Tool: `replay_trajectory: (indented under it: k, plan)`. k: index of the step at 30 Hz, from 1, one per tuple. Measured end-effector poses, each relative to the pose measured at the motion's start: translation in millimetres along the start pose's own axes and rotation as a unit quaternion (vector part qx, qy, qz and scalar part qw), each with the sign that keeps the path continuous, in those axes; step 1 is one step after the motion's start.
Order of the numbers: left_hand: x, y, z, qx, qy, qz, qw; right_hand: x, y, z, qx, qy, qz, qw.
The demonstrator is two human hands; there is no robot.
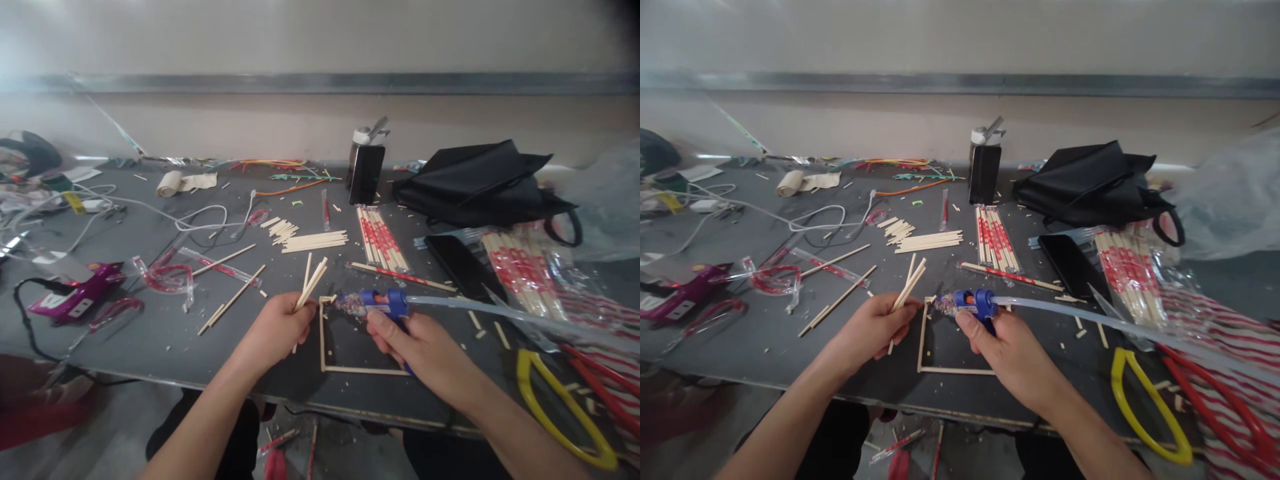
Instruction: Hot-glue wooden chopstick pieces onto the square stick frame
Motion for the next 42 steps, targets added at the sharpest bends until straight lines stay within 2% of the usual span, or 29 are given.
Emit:
replay_trajectory:
  k: [6, 9, 21, 30, 42]
  plan:
    - [-6, 4, -17.7, -0.071, -0.022, 0.048, 0.996, 4, 0, 0, -0.002, -0.001, -0.007, 1.000]
    - [-9, 4, -22.1, -0.088, -0.004, 0.063, 0.994, 8, 0, -1, -0.009, -0.009, -0.020, 1.000]
    - [-4, 4, -10.5, -0.046, 0.026, 0.041, 0.998, 8, 1, 3, 0.003, -0.019, -0.024, 1.000]
    - [-7, 3, -9.6, -0.042, 0.036, 0.044, 0.998, 15, 4, -2, -0.025, -0.017, -0.055, 0.998]
    - [-6, 3, -9.7, -0.041, 0.032, 0.044, 0.998, 17, 5, -2, -0.025, -0.032, -0.046, 0.998]
Point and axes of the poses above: each hand's wrist, its own y-axis towards the middle knuckle, its own z-axis out of the palm, x = y × z, the point moved 9 cm from there along y, towards the middle knuckle, and after that the axes turned 14 degrees about -x, right-handed, at the moved point
